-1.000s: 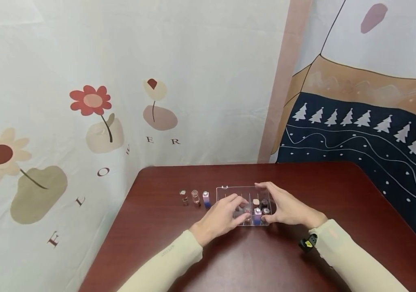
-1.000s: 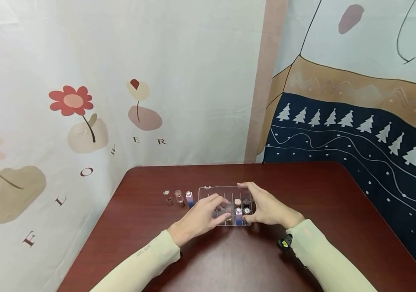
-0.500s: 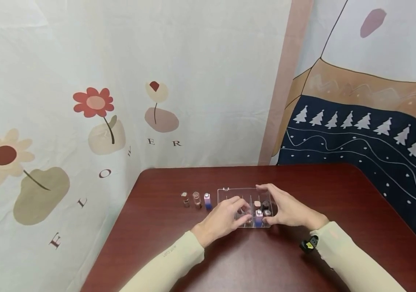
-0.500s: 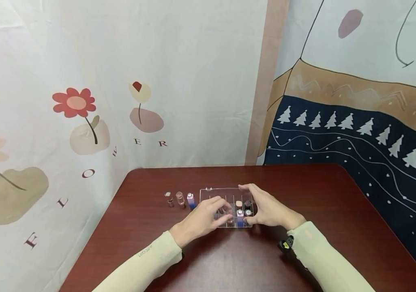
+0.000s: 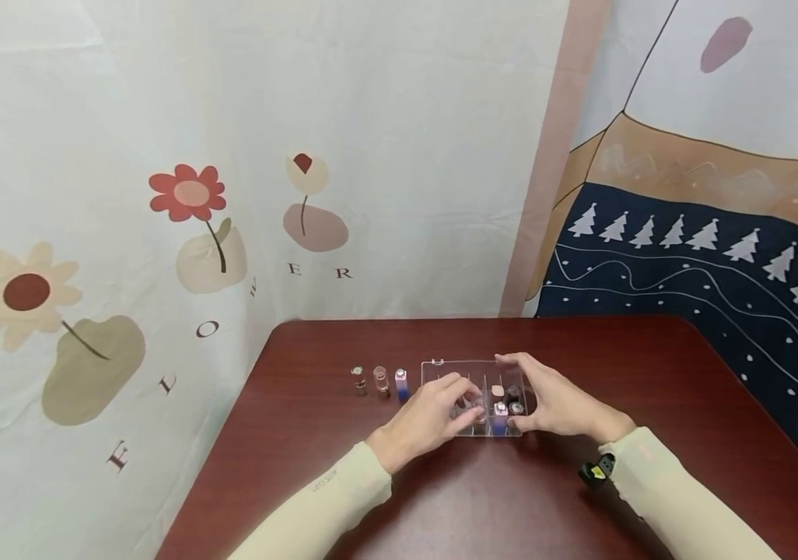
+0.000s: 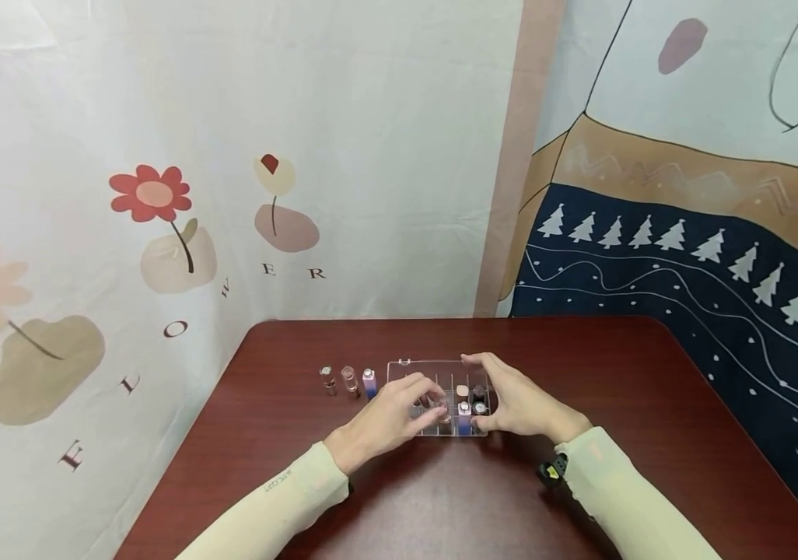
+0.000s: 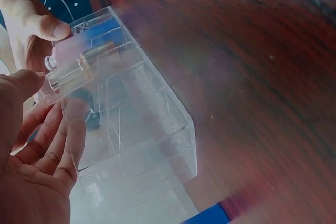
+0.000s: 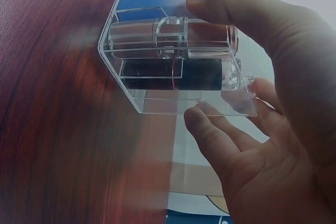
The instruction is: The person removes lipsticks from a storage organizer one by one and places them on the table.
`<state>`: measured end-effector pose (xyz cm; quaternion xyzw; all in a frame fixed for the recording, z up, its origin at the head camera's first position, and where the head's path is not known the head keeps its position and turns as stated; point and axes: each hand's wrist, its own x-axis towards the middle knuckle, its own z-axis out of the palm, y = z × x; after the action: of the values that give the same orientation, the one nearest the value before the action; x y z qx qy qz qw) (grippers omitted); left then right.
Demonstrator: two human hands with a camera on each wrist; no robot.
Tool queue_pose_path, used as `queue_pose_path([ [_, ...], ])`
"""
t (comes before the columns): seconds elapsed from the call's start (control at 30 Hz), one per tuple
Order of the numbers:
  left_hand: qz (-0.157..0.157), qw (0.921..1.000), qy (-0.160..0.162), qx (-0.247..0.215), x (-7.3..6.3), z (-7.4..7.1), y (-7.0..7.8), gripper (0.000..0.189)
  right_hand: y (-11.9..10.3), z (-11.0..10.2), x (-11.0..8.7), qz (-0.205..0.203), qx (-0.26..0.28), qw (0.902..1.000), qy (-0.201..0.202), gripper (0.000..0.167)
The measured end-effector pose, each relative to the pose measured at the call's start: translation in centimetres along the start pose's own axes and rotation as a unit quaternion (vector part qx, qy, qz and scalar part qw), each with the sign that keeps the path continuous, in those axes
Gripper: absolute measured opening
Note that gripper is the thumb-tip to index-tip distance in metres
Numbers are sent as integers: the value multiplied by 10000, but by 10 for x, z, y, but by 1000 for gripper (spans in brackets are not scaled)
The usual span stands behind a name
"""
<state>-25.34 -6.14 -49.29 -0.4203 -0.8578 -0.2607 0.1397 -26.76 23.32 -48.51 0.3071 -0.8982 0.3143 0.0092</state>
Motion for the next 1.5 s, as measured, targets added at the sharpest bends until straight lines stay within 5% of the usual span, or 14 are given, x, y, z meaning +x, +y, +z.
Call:
queue_pose_path([
  [0.5,269,9990,363,-45,2,-7,1,19,3,1,1,-38,4,10000,40,100],
  [1.5,281,9972,681,-137,-3,-35,-1,20,0,2,0,70,96,9999,27,99],
])
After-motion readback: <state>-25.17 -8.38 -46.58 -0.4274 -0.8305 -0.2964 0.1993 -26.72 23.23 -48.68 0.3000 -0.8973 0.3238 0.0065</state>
